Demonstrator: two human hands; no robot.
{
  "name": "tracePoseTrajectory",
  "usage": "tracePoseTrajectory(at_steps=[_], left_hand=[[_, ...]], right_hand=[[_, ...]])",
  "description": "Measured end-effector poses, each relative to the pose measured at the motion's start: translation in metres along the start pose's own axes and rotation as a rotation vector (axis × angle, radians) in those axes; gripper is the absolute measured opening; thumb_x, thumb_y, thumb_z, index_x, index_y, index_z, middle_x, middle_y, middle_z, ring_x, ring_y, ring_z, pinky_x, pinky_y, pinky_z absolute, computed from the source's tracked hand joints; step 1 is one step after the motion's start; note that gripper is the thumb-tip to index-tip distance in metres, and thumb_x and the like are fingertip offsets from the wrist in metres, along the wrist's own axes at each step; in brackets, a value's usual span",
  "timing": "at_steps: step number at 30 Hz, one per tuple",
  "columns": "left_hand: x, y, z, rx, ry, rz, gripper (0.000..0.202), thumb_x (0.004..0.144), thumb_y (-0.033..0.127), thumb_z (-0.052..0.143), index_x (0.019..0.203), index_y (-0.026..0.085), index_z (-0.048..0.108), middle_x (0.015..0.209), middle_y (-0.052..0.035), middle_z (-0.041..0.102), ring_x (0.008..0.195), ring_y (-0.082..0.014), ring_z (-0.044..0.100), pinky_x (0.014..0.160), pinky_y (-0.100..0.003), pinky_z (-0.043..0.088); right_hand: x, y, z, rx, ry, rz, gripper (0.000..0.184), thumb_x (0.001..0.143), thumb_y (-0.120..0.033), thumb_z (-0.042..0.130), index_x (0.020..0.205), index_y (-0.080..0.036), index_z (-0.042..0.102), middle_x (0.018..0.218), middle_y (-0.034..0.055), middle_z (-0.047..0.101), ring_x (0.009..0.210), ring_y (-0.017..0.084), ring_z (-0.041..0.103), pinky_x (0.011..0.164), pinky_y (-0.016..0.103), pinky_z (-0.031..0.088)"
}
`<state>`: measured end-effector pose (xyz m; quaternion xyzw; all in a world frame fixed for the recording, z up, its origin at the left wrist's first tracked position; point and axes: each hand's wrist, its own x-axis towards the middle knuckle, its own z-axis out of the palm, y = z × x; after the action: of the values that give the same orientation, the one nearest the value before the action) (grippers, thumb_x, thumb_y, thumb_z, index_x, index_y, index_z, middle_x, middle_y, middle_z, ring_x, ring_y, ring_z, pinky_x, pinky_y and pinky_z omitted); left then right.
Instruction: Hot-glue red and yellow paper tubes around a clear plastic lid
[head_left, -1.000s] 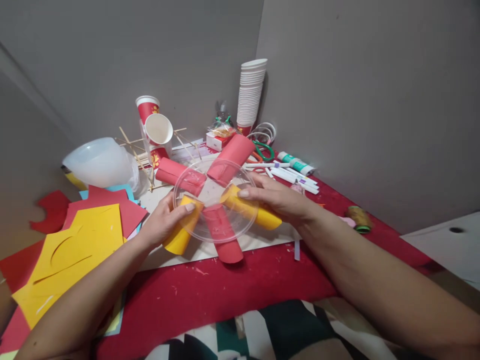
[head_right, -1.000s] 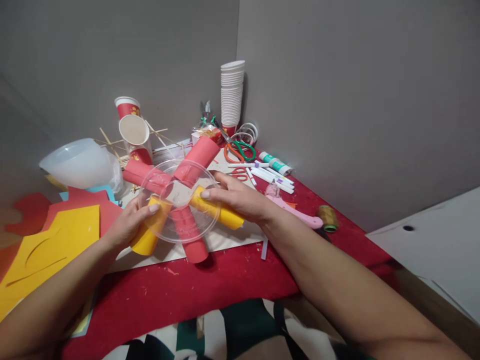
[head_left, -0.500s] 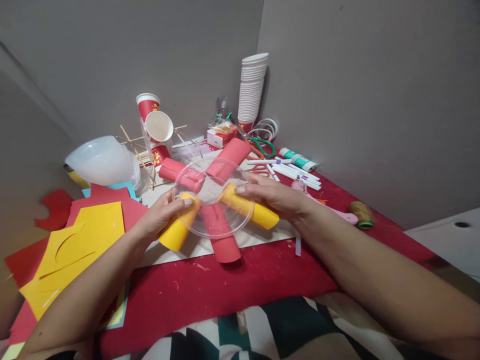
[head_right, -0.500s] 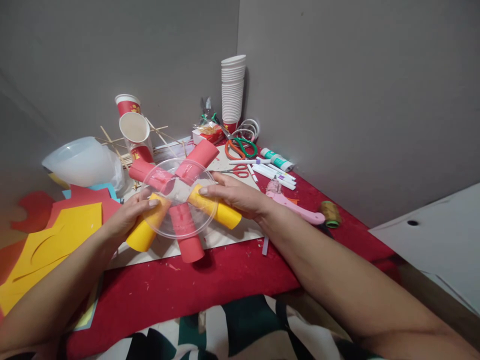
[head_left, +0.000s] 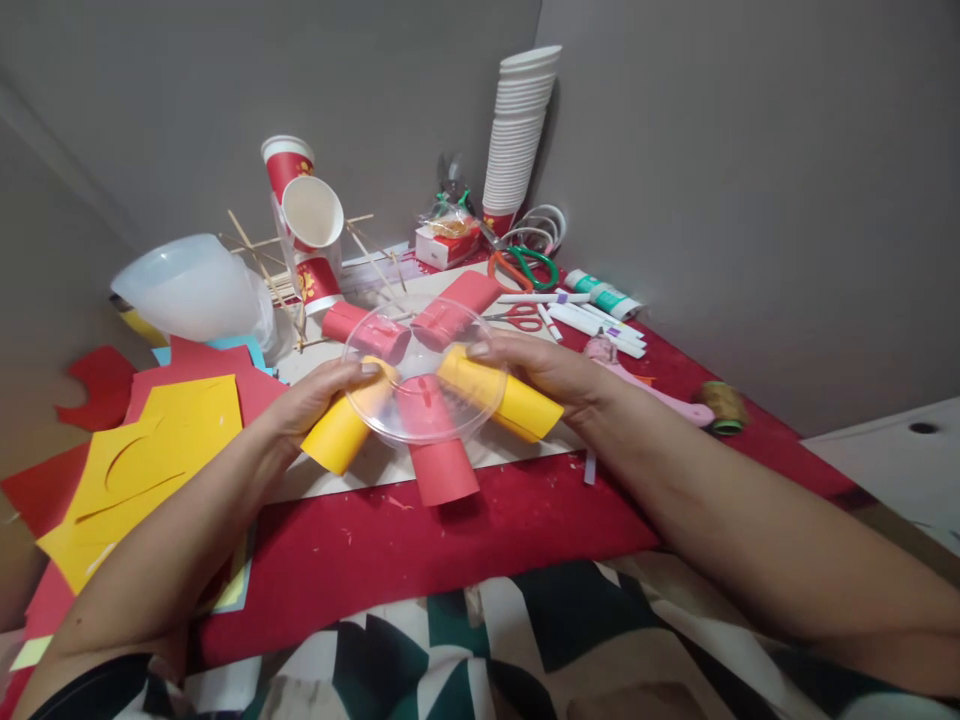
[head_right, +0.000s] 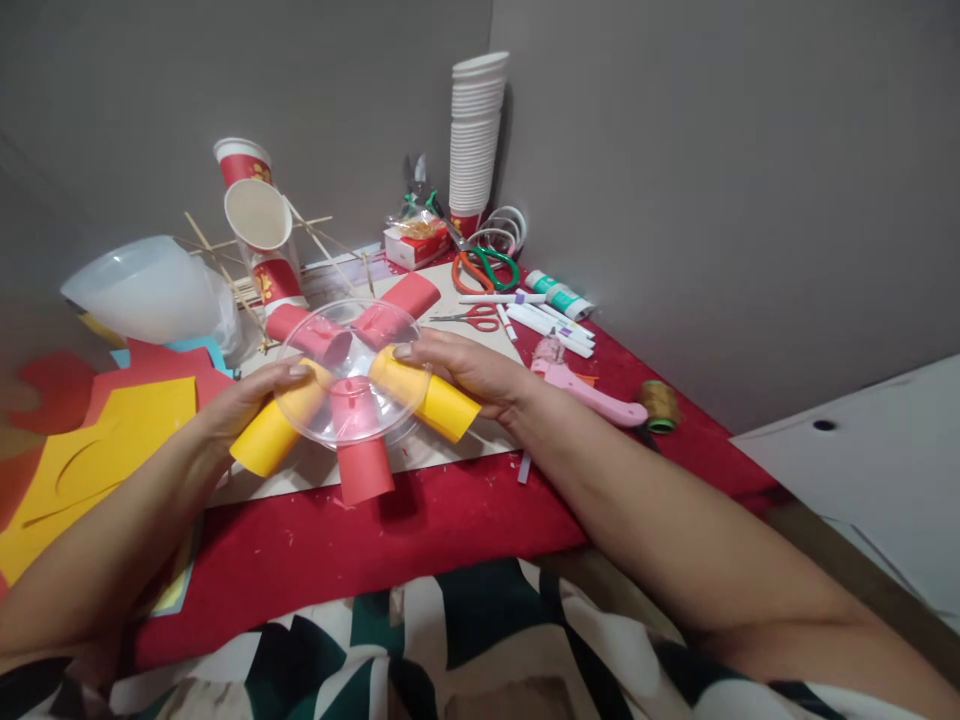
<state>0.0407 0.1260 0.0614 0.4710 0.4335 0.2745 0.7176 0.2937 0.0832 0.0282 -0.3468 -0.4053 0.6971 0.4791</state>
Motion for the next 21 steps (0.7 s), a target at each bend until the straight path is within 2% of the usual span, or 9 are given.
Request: tracePoseTrajectory(at_steps=[6,11,14,18,21], left_hand=[[-0.0006,-0.0033,0.0017,-0.054,-0.011,-0.026,0.031,0.069,0.035,0.088,0.089,0.016,0.074,0.078,-0.0058,0.074,0.063,-0.0172,0.066,0.065,-0.03,0.057],[0.002,-0.0049,-0.0001,-0.029,-0.052,-0.013,0.034,0.067,0.033,0.087,0.092,0.014,0.075,0.085,-0.0093,0.074,0.076,-0.0234,0.071,0.074,-0.036,0.06],[0.0033,-0.006,-0.0001,-0.009,-0.071,0.01,0.034,0.069,0.035,0.085,0.092,0.013,0.074,0.086,-0.01,0.074,0.076,-0.024,0.071,0.076,-0.039,0.059],[0.0029,-0.0052,0.0019,-0.055,-0.12,0.033,0.032,0.069,0.035,0.086,0.089,0.014,0.075,0.089,-0.0103,0.076,0.072,-0.0211,0.07,0.07,-0.035,0.058],[0.0025,-0.0039,0.0026,-0.092,-0.119,0.053,0.031,0.066,0.035,0.088,0.087,0.015,0.076,0.09,-0.0093,0.078,0.071,-0.0208,0.071,0.067,-0.032,0.059]], right_hand=[[-0.0024,0.0021,0.0011,-0.039,0.044,0.039,0.029,0.073,-0.033,0.08,0.097,-0.022,0.069,0.097,0.0052,0.079,0.09,0.024,0.075,0.087,0.039,0.062],[-0.0037,0.0067,0.0003,-0.018,0.062,0.073,0.036,0.071,-0.034,0.081,0.102,-0.024,0.068,0.103,0.0057,0.079,0.102,0.029,0.075,0.094,0.044,0.062],[-0.0042,0.0091,-0.0019,0.008,0.065,0.091,0.039,0.07,-0.035,0.084,0.102,-0.025,0.065,0.103,0.006,0.079,0.106,0.031,0.075,0.095,0.045,0.061],[-0.006,0.0083,-0.0017,-0.022,0.13,0.102,0.039,0.065,-0.034,0.086,0.092,-0.027,0.058,0.101,0.0068,0.079,0.11,0.034,0.074,0.095,0.048,0.062],[-0.0076,0.0061,0.0011,-0.054,0.142,0.113,0.04,0.064,-0.033,0.084,0.093,-0.027,0.057,0.102,0.0064,0.079,0.112,0.035,0.073,0.095,0.049,0.062]])
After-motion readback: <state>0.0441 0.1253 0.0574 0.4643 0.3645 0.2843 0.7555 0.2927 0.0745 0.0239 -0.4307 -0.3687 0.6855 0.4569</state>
